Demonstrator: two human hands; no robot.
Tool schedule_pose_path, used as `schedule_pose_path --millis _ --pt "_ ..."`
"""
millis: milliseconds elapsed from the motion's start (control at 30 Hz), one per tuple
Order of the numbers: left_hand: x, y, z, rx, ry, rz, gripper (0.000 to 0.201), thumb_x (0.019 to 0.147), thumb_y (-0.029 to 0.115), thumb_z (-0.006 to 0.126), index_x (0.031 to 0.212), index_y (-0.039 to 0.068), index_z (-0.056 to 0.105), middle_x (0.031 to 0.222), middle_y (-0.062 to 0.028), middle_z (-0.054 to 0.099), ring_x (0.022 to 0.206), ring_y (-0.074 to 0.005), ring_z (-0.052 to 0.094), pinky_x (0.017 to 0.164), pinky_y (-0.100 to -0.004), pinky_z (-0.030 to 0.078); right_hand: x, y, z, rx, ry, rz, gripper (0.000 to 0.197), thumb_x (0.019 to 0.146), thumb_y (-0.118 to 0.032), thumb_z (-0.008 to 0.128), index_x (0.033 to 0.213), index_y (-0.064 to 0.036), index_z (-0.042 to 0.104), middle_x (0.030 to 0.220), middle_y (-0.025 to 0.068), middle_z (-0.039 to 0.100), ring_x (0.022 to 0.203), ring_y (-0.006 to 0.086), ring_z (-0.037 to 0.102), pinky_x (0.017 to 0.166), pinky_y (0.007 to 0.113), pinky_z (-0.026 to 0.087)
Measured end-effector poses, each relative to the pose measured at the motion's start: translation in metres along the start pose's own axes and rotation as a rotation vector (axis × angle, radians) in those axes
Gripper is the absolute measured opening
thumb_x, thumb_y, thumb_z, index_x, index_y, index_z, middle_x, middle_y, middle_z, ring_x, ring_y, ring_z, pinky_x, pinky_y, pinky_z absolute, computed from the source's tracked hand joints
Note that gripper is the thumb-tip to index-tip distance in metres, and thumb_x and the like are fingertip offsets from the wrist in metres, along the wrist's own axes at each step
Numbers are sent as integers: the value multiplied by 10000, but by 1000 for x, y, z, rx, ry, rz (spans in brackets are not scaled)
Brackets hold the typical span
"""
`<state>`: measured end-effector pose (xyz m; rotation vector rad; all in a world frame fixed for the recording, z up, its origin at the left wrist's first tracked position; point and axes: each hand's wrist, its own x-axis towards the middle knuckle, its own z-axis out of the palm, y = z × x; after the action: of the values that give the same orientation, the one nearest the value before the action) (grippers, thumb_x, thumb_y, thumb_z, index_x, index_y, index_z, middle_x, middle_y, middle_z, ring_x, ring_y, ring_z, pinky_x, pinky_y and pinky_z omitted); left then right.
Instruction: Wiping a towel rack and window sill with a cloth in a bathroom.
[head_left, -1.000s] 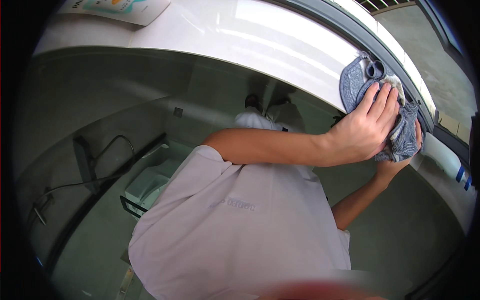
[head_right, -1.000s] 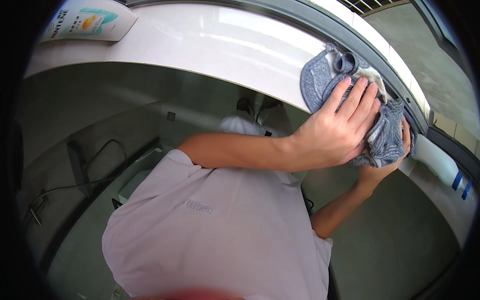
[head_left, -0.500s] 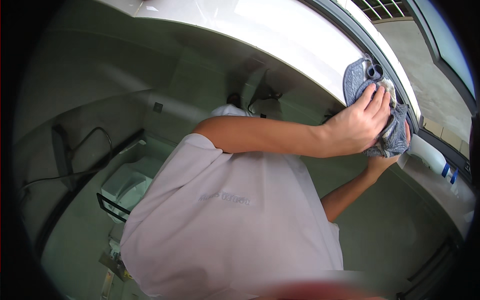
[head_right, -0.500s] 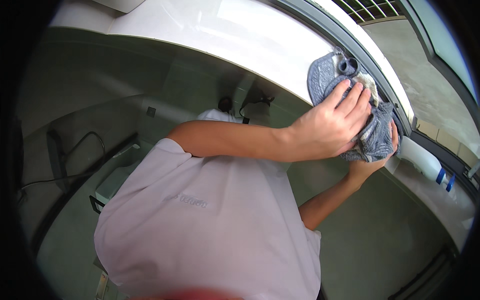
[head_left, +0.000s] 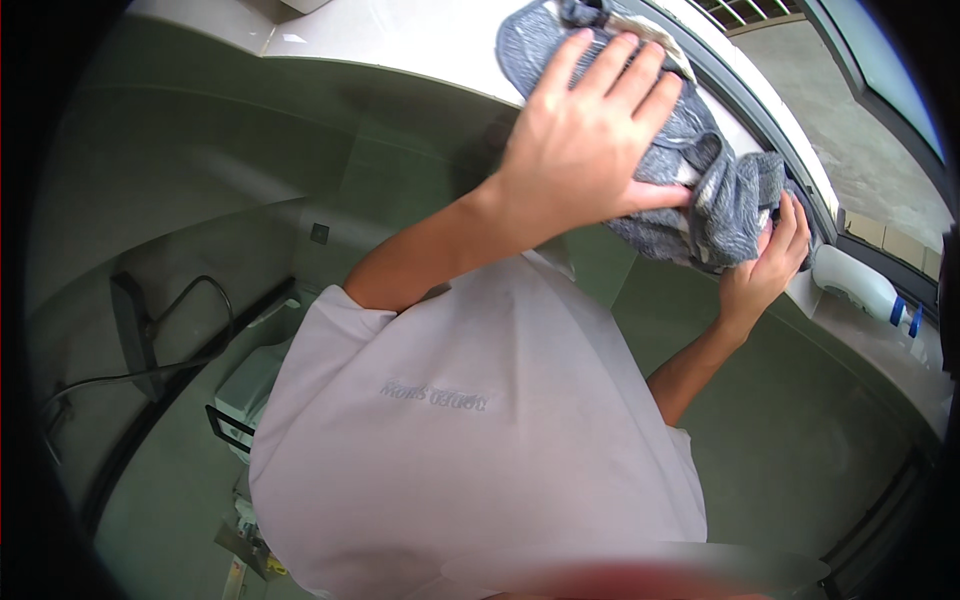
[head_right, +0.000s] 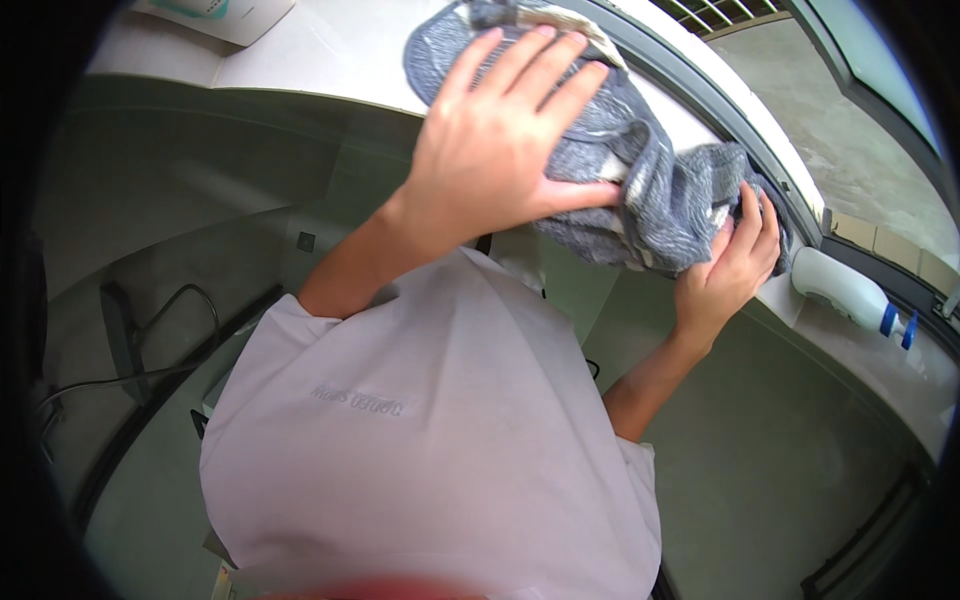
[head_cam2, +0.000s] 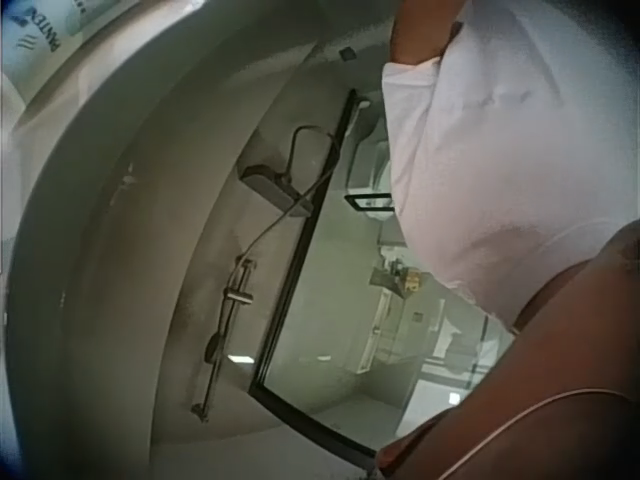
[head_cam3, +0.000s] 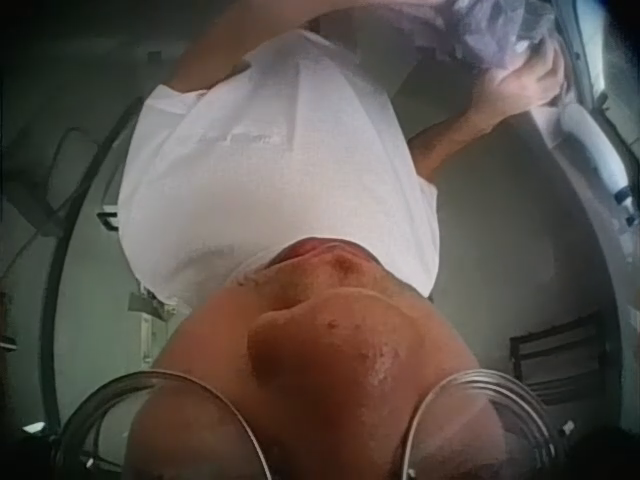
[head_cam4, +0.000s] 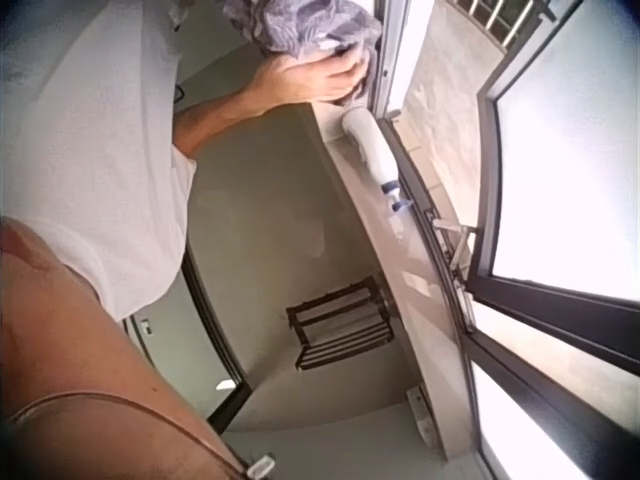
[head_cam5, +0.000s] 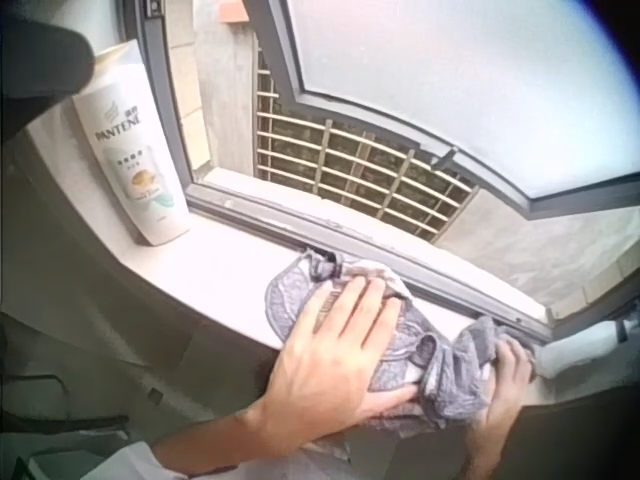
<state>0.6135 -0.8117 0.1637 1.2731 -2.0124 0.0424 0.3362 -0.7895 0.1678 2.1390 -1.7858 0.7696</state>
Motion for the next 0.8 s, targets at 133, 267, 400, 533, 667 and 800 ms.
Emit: schedule_pose_path --millis 133,267,400,533,667,800 --pt "-25 0 -24 102 -65 9 746 739 479 860 1360 110 675 1448 -107 636 1364 -309 571 1194 -511 390 2 -15 4 12 12 1 399 1028 -120 540 1407 -106 665 1445 167 606 1322 371 561 1166 500 376" --pt "-62 1 -33 222 -1 -18 578 795 225 752 1363 143 684 1445 -85 644 1358 -284 578 1194 -497 394 2 -20 5 10 31 -24 386 1019 -112 541 1375 -113 690 1422 160 620 1288 360 579 1157 502 383" --pt "-74 -1 -32 233 76 -41 542 792 101 642 1326 153 718 1415 -80 671 1348 -272 593 1195 -498 396 3 -25 4 16 34 -14 387 1015 -111 544 1372 -112 694 1421 158 619 1287 361 579 1153 501 387" --pt "-81 -9 -34 192 91 -26 449 841 168 664 1283 152 742 1383 -77 693 1330 -268 613 1191 -498 405 1 -22 5 16 48 -33 378 1013 -115 551 1358 -114 704 1407 153 628 1275 364 584 1143 501 398" --pt "-86 -25 -41 192 103 -4 390 924 265 633 1282 160 748 1354 -77 712 1305 -263 636 1189 -494 400 3 -24 4 -4 23 -29 389 1038 -118 520 1385 -93 692 1437 163 630 1318 350 585 1145 488 414" --pt "-91 -53 -47 288 174 -1 374 1017 399 642 1266 141 747 1349 -106 710 1293 -282 641 1165 -518 414 4 -23 7 21 36 -2 383 997 -123 569 1350 -127 715 1393 138 639 1244 348 599 1126 491 413"
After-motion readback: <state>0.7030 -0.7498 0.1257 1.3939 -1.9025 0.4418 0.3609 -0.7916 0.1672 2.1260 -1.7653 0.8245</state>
